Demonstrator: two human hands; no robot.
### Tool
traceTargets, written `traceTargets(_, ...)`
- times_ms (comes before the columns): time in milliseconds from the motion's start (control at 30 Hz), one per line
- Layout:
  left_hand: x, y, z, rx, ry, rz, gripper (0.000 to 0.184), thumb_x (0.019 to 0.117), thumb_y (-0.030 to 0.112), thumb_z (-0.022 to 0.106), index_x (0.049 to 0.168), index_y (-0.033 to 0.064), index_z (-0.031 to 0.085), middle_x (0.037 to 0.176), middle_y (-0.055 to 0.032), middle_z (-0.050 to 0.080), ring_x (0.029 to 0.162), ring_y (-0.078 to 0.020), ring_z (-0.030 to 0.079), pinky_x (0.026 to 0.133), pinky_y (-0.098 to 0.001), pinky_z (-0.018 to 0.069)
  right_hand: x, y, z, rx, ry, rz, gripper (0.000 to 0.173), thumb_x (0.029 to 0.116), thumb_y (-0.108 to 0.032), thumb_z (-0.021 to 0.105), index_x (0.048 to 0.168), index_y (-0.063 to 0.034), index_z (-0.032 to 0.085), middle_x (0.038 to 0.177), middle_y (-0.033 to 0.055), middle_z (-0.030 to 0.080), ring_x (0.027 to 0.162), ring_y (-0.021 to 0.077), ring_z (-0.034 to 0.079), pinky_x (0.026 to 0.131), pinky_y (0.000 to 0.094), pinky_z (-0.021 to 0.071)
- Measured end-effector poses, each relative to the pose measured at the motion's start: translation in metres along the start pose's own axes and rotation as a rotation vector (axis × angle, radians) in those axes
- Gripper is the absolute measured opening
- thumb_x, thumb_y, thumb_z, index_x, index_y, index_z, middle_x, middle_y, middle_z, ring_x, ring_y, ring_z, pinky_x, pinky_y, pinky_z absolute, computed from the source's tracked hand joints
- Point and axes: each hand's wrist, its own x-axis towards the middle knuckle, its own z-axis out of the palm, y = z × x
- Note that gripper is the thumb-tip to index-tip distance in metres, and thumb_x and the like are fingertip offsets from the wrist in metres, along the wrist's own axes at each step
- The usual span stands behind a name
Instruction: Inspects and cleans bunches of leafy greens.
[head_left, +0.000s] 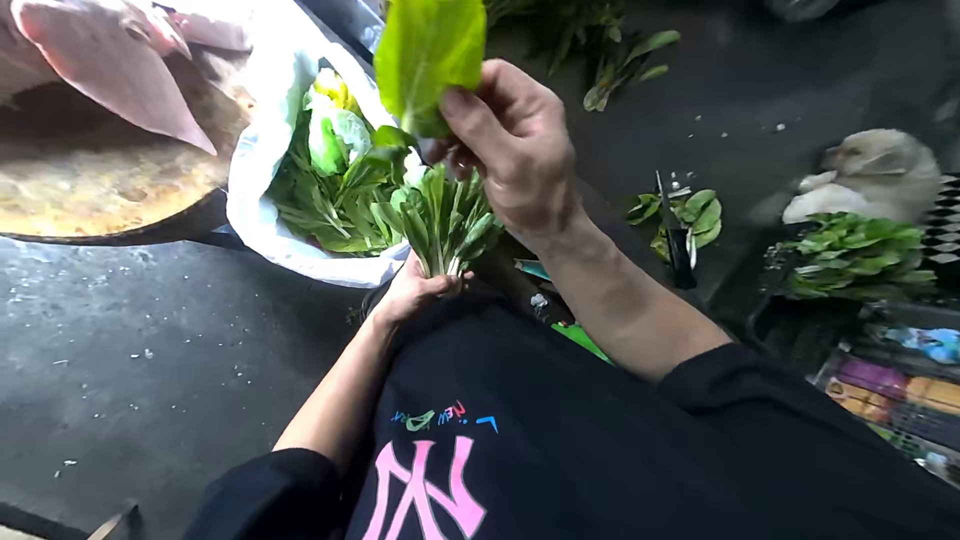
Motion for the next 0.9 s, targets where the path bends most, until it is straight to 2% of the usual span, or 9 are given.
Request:
traceTargets(67,-0.005,0.001,-0.001,0.001,-0.038,-0.018,0.059,0.0830,-0.008,0.064,0.137,0.0061,0.045,0.109,-0.0134,0.072,0.092,-0.0264,0.074,0.081,-0.0425,0.0634,0.017,0.009,0.013,-0.129,-0.060,0.069,0.015,0.1030,-0.012,0.060,0.105,0.0007,0.066,0.092,0.0067,0.072,0.075,0.0139,0.071,0.060,0.0292,0.0609)
traceTargets(133,-0.009,0.001,-0.001,0.035,-0.053,-0.001,0.060,0.0820,-0.006,0.068,0.137,0.0044,0.046,0.108,-0.0141,0.073,0.093,-0.0270,0.074,0.083,-0.0428,0.0633,0.025,0.020,0.013,-0.353,-0.085,0.140,0.020,0.1016,-0.019,0.063,0.112,-0.0037,0.070,0.101,0.0041,0.073,0.082,0.0115,0.072,0.068,0.0285,0.0613)
traceTargets(233,-0.013,0.002,-0.007,0.215,-0.003,0.032,0.069,0.0792,0.000,0.076,0.140,0.0037,0.045,0.110,-0.0112,0.073,0.097,-0.0222,0.073,0.087,-0.0398,0.0628,0.018,0.028,-0.007,-0.696,-0.064,0.104,0.028,0.1008,-0.026,0.063,0.121,-0.0074,0.070,0.113,0.0043,0.072,0.086,0.0089,0.069,0.077,0.0285,0.0591)
traceTargets(367,-0.016,0.007,-0.011,0.563,0.088,0.000,0.068,0.0796,0.011,0.083,0.139,0.0079,0.049,0.113,-0.0027,0.071,0.103,-0.0092,0.069,0.093,-0.0344,0.0590,0.002,0.024,-0.035,-0.804,-0.267,0.315,0.037,0.0949,-0.048,0.069,0.112,-0.0157,0.075,0.100,-0.0015,0.073,0.086,0.0090,0.069,0.080,0.0352,0.0589)
traceTargets(433,-0.013,0.009,-0.012,0.660,0.116,-0.014,0.063,0.0808,0.013,0.082,0.136,0.0080,0.052,0.111,-0.0034,0.072,0.101,-0.0091,0.069,0.093,-0.0363,0.0587,-0.007,0.024,-0.042,-0.795,-0.312,0.364,0.028,0.0919,-0.042,0.076,0.105,-0.0173,0.077,0.095,-0.0039,0.075,0.085,0.0066,0.070,0.080,0.0331,0.0594)
traceTargets(533,-0.007,0.012,-0.012,0.704,0.147,0.019,0.053,0.0832,0.011,0.081,0.131,0.0075,0.057,0.108,-0.0036,0.072,0.099,-0.0092,0.070,0.091,-0.0362,0.0593,-0.020,0.020,-0.050,-0.738,-0.242,0.347,0.018,0.0905,-0.023,0.078,0.107,-0.0153,0.077,0.097,-0.0032,0.075,0.080,0.0053,0.068,0.075,0.0275,0.0577)
traceTargets(667,0.000,0.015,-0.011,0.715,0.166,0.056,0.051,0.0826,0.009,0.081,0.128,0.0085,0.058,0.106,-0.0014,0.072,0.097,-0.0074,0.070,0.089,-0.0337,0.0600,-0.039,0.016,-0.056,-0.619,-0.086,0.268,0.033,0.0899,-0.009,0.076,0.123,-0.0106,0.071,0.114,0.0032,0.070,0.080,0.0079,0.066,0.071,0.0243,0.0577)
traceTargets(800,0.009,0.020,-0.013,0.578,0.144,0.048,0.055,0.0825,0.009,0.082,0.131,0.0110,0.056,0.105,-0.0006,0.073,0.093,-0.0098,0.071,0.083,-0.0336,0.0619,-0.058,0.005,-0.058,-0.436,0.005,0.177,0.039,0.0891,-0.002,0.074,0.128,-0.0040,0.068,0.124,0.0075,0.069,0.093,0.0128,0.070,0.080,0.0275,0.0622)
traceTargets(900,0.012,0.027,-0.009,0.364,0.121,0.043,0.054,0.0816,0.002,0.079,0.130,0.0087,0.056,0.103,-0.0043,0.074,0.088,-0.0143,0.072,0.078,-0.0342,0.0627,-0.072,-0.003,-0.064,-0.400,0.015,0.181,0.042,0.0892,0.000,0.073,0.131,-0.0016,0.065,0.125,0.0077,0.069,0.094,0.0131,0.070,0.080,0.0276,0.0618)
